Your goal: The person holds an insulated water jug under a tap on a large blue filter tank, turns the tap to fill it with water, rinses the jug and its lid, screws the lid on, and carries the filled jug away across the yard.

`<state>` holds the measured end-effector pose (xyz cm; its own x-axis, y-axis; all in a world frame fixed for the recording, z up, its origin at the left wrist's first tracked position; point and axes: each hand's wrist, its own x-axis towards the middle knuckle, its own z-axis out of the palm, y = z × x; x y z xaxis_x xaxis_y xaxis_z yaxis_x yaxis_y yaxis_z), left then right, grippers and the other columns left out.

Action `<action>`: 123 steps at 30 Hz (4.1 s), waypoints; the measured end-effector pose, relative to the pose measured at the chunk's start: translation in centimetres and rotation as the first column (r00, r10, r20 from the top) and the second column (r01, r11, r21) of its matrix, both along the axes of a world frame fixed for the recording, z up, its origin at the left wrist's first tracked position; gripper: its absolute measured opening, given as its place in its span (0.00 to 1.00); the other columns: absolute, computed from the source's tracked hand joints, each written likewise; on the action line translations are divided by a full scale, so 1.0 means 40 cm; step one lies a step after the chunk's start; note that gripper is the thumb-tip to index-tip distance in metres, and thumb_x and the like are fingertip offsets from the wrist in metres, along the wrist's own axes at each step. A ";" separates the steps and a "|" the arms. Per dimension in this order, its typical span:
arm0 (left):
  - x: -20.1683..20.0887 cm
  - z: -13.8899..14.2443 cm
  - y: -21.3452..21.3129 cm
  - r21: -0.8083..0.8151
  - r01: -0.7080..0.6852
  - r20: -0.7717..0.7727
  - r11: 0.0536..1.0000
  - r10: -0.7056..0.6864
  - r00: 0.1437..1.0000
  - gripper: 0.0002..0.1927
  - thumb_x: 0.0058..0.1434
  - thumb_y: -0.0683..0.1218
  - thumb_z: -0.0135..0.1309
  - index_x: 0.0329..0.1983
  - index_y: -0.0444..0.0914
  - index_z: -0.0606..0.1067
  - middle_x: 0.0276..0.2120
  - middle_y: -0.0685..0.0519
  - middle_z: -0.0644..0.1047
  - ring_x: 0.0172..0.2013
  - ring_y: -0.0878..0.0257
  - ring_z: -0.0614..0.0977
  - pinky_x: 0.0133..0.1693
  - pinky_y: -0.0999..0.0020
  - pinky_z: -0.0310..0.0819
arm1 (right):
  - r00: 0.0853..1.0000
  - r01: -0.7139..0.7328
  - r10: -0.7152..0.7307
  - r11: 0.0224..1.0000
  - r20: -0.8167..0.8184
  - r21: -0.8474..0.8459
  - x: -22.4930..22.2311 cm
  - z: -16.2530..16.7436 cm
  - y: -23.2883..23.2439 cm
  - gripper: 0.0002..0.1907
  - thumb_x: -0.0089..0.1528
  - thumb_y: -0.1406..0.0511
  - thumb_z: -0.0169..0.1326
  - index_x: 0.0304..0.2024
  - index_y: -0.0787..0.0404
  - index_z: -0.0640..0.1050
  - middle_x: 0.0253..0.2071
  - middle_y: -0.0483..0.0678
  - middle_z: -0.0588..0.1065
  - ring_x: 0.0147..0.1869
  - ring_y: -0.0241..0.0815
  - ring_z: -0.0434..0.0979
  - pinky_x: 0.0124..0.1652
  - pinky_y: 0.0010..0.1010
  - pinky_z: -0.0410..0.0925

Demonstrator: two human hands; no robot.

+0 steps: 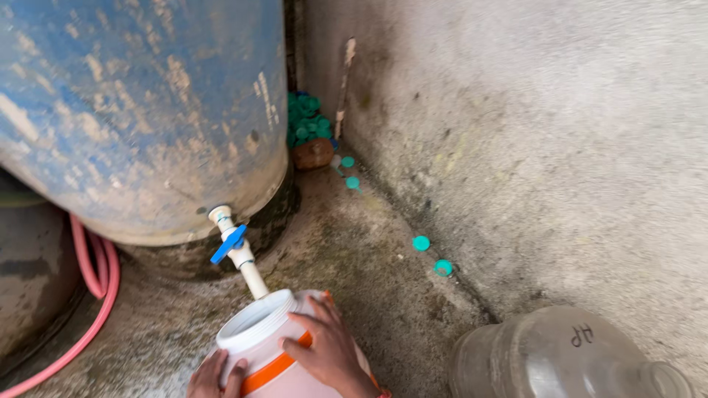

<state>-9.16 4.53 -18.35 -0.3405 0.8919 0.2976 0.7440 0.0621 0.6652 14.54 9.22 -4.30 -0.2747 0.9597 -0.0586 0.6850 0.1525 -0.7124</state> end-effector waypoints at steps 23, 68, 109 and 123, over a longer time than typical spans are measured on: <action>0.187 0.199 -0.014 -0.219 -0.074 -0.067 0.973 0.061 0.996 0.30 0.62 0.66 0.51 0.60 0.46 0.75 0.63 0.50 0.72 0.67 0.52 0.66 0.63 0.36 0.47 | 0.953 0.292 -0.297 0.953 -0.056 -0.082 0.048 -0.156 0.155 0.20 0.61 0.52 0.51 0.51 0.49 0.82 0.74 0.53 0.61 0.77 0.51 0.61 0.66 0.38 0.62; 0.062 0.203 -0.065 -0.108 -0.061 0.229 0.992 0.085 0.970 0.17 0.73 0.56 0.46 0.50 0.43 0.81 0.51 0.49 0.82 0.53 0.52 0.82 0.59 0.54 0.71 | 0.976 -0.215 0.194 0.838 0.094 0.502 -0.072 -0.020 0.019 0.16 0.61 0.51 0.57 0.41 0.52 0.84 0.47 0.52 0.80 0.56 0.50 0.76 0.61 0.53 0.56; 0.163 0.205 -0.099 -0.275 -0.124 0.072 0.954 0.149 0.986 0.18 0.65 0.55 0.52 0.55 0.48 0.79 0.59 0.56 0.77 0.65 0.50 0.69 0.67 0.45 0.52 | 0.987 -0.054 0.021 0.977 0.160 0.208 -0.079 0.001 0.029 0.20 0.63 0.53 0.55 0.28 0.59 0.86 0.39 0.48 0.83 0.52 0.50 0.78 0.64 0.67 0.53; 0.165 0.259 -0.076 -0.273 -0.104 0.052 0.956 0.123 0.991 0.25 0.59 0.61 0.57 0.51 0.40 0.77 0.52 0.48 0.75 0.59 0.47 0.69 0.58 0.41 0.57 | 0.969 -0.245 0.212 0.887 0.128 0.391 -0.050 0.003 0.066 0.19 0.65 0.53 0.53 0.36 0.59 0.86 0.41 0.49 0.83 0.49 0.52 0.80 0.49 0.44 0.68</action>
<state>-2.55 1.48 -7.98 -0.4549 0.8902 0.0248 0.6758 0.3269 0.6607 12.55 11.85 -4.19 -0.4999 0.8172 0.2868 0.6483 0.5727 -0.5017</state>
